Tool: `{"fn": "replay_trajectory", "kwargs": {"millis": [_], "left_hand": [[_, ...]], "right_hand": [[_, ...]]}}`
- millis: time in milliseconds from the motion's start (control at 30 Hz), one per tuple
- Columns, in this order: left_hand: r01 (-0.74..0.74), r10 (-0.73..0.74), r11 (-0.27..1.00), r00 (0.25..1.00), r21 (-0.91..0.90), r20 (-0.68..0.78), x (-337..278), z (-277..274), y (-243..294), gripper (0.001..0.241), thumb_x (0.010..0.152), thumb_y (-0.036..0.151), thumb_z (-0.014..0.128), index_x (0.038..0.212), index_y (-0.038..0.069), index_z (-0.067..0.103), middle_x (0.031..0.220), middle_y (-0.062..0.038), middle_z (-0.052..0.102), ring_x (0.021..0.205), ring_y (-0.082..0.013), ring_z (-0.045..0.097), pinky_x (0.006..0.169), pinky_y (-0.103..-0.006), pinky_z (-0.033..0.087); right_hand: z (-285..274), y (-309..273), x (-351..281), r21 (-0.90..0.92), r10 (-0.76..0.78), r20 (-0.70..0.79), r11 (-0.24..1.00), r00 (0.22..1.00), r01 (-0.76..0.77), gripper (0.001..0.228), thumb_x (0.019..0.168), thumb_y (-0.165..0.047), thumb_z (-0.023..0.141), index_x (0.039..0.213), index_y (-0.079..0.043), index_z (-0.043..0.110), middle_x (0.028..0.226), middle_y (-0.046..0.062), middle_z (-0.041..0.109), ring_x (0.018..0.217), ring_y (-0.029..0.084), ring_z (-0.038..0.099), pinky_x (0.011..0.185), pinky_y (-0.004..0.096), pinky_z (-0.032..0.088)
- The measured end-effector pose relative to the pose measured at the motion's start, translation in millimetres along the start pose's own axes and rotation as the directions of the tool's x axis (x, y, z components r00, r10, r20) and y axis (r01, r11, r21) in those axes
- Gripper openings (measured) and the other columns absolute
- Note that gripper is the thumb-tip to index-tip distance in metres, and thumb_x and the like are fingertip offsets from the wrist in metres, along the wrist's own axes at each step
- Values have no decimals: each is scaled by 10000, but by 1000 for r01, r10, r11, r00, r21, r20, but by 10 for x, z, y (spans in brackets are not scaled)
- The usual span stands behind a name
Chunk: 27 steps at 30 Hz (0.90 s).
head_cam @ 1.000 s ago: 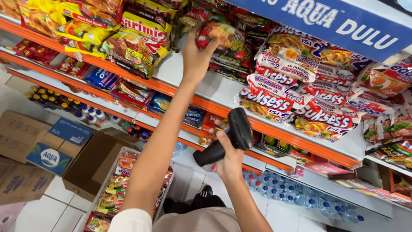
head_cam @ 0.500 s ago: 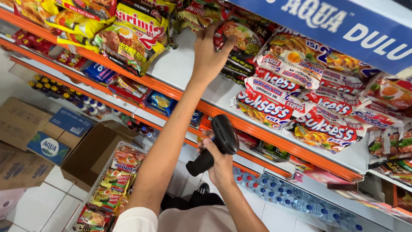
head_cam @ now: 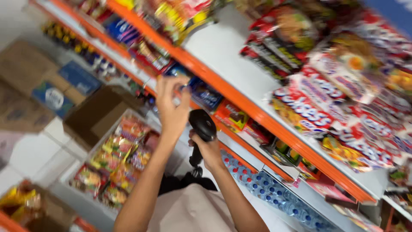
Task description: The person picks up various instant noodle packets and other food items from a shelf, scans each one using a handheld barcode scanner, and places the scanned items into a clear plastic tray.
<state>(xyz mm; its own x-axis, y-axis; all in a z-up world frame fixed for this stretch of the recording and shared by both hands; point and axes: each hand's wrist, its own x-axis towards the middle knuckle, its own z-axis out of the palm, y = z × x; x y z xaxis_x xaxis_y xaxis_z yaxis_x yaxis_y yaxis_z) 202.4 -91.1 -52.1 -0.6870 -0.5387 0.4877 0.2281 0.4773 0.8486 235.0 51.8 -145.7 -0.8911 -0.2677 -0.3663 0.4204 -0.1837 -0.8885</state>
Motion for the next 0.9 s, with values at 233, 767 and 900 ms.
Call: {"fn": "replay_trajectory", "kwargs": {"millis": [233, 767, 900], "left_hand": [[606, -541, 784, 773, 134, -332, -1802, -1254, -1799, 245, 807, -71, 608, 992, 72, 681, 985, -102, 522, 852, -262, 558, 773, -356, 476], [970, -655, 98, 232, 224, -719, -3183, -2765, -3483, 882, 769, 252, 840, 1476, 74, 345, 1383, -219, 380, 1242, -443, 447, 1002, -526, 441], [958, -696, -61, 159, 279, -700, -2968, -2885, -3762, 1055, 740, 446, 855, 1533, 134, 234, 1458, -243, 316, 1250, -420, 447, 1010, -518, 437]], "right_hand": [[501, 1357, 177, -300, 250, 251, 939, 935, -171, 193, 878, -91, 708, 1042, 9, 690, 790, 61, 689, 669, 156, 661, 634, 315, 554], [1192, 2511, -386, -729, 567, 293, 654, 770, -204, 100, 831, -69, 719, 918, -24, 699, 719, 29, 671, 604, 135, 618, 585, 281, 504], [1217, 2450, -385, -748, 540, 253, 636, 803, -192, 81, 842, -74, 714, 892, -21, 678, 720, 17, 652, 612, 131, 613, 586, 287, 496]]}}
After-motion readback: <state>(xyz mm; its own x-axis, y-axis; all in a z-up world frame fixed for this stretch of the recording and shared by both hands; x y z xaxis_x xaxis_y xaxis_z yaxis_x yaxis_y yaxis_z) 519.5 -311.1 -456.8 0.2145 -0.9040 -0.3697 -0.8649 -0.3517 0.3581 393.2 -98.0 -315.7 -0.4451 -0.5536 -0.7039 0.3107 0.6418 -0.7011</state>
